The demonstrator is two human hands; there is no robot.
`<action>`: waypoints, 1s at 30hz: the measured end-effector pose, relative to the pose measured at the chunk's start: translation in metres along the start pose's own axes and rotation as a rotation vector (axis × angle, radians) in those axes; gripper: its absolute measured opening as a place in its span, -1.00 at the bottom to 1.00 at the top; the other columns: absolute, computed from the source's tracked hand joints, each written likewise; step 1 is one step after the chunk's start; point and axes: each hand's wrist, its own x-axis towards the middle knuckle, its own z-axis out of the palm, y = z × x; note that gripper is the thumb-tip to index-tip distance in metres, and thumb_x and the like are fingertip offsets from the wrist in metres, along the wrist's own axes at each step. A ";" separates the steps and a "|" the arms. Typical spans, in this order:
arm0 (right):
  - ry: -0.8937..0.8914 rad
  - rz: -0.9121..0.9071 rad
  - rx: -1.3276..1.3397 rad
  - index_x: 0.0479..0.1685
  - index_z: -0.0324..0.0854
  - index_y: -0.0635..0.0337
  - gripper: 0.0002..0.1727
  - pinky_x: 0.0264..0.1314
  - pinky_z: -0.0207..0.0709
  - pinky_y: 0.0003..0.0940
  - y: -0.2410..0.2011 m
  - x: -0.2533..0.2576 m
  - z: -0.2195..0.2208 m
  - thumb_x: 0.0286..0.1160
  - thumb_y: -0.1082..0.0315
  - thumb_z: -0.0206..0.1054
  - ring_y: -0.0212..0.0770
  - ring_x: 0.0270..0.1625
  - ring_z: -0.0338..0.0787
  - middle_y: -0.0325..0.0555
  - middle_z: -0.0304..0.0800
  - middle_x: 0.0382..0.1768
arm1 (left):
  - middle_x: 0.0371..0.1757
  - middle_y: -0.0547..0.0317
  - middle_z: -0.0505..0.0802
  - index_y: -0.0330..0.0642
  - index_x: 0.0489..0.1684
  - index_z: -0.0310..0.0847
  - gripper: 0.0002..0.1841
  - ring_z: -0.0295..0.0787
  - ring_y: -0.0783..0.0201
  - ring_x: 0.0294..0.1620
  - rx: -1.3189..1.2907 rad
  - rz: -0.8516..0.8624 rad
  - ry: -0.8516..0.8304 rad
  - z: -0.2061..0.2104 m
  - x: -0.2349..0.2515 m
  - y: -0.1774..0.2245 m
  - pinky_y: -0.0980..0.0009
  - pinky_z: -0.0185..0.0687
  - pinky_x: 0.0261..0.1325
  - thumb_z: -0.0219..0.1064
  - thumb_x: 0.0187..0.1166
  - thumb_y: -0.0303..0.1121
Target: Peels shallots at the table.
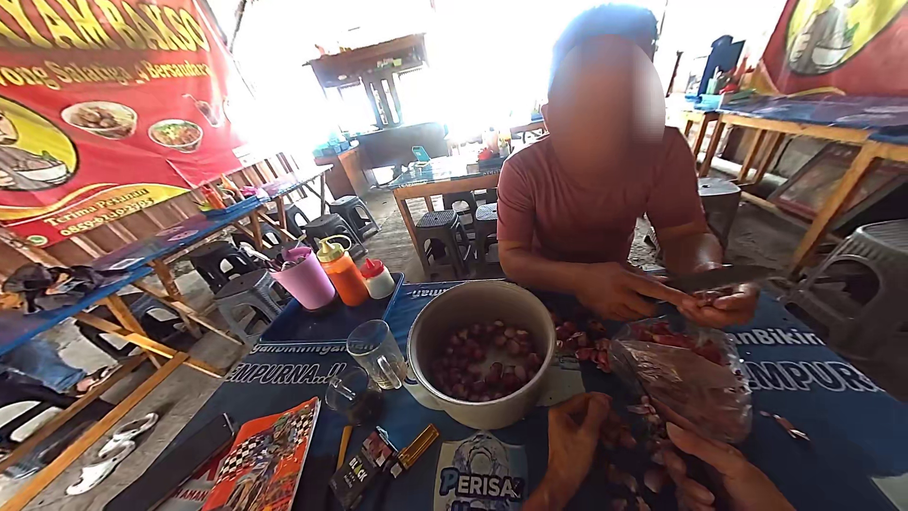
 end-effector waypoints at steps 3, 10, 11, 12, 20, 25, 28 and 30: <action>0.084 -0.015 -0.029 0.51 0.46 0.09 -0.59 -0.75 0.45 -0.62 0.002 -0.001 0.004 0.84 0.31 -0.12 -0.49 -0.75 0.51 -0.33 0.63 -0.56 | -0.38 0.14 0.89 -0.43 -0.06 0.77 -0.82 0.81 0.42 -0.44 0.022 -0.014 0.019 0.002 -0.002 0.006 0.50 0.76 -0.30 0.36 0.61 -0.46; 0.137 -0.026 -0.137 0.52 0.43 0.24 -0.59 -0.72 0.44 -0.61 0.004 -0.003 0.008 0.85 0.34 -0.07 -0.48 -0.73 0.51 -0.34 0.62 -0.58 | -0.39 0.20 0.85 -0.48 0.04 0.71 -0.69 0.73 0.55 -0.44 0.218 0.149 0.000 0.004 -0.005 0.013 0.59 0.67 -0.30 0.06 0.71 -0.46; 0.137 -0.029 -0.142 0.52 0.43 0.24 -0.59 -0.72 0.44 -0.61 0.004 -0.003 0.009 0.85 0.34 -0.07 -0.48 -0.73 0.51 -0.35 0.62 -0.58 | -0.40 0.19 0.84 -0.48 0.01 0.72 -0.70 0.72 0.56 -0.43 0.260 0.205 0.002 0.003 -0.005 0.017 0.60 0.67 -0.28 0.08 0.69 -0.47; 0.139 -0.028 -0.149 0.53 0.42 0.25 -0.59 -0.72 0.44 -0.61 0.004 -0.003 0.009 0.85 0.35 -0.07 -0.48 -0.73 0.51 -0.35 0.62 -0.58 | -0.40 0.17 0.83 -0.48 -0.04 0.74 -0.71 0.70 0.56 -0.44 0.308 0.277 0.008 0.003 -0.005 0.020 0.60 0.65 -0.28 0.10 0.65 -0.48; 0.168 -0.043 -0.248 0.46 0.48 0.34 -0.60 -0.70 0.48 -0.56 0.007 -0.003 0.011 0.83 0.32 0.01 -0.44 -0.71 0.56 -0.30 0.67 -0.58 | -0.38 0.09 0.84 -0.37 -0.19 0.84 -0.77 0.74 0.44 -0.40 0.759 0.865 0.152 -0.016 0.004 0.113 0.57 0.68 -0.29 0.24 0.53 -0.44; 0.157 -0.062 -0.241 0.20 0.60 0.30 -0.70 -0.74 0.45 -0.59 0.006 -0.004 0.013 0.84 0.30 0.04 -0.46 -0.75 0.55 -0.29 0.66 -0.64 | -0.09 -0.03 0.93 -0.27 -0.11 0.89 -0.78 0.90 0.19 -0.15 1.125 0.687 0.268 -0.048 0.022 0.155 0.32 0.79 -0.07 0.32 0.46 -0.46; 0.136 -0.088 -0.267 0.06 0.65 0.26 -0.76 -0.73 0.45 -0.60 0.006 -0.005 0.013 0.80 0.31 0.12 -0.47 -0.76 0.54 -0.29 0.67 -0.63 | 0.02 -0.10 0.91 -0.30 -0.03 0.88 -0.75 0.88 0.06 -0.02 1.226 0.454 0.258 -0.062 0.032 0.163 0.16 0.75 0.09 0.29 0.50 -0.47; 0.133 -0.096 -0.275 -0.02 0.67 0.23 -0.80 -0.75 0.43 -0.60 0.005 -0.005 0.013 0.77 0.32 0.17 -0.48 -0.77 0.52 -0.29 0.67 -0.64 | 0.11 -0.09 0.89 -0.29 0.02 0.86 -0.73 0.85 0.03 0.10 1.279 0.343 0.233 -0.070 0.038 0.165 0.12 0.70 0.20 0.26 0.53 -0.48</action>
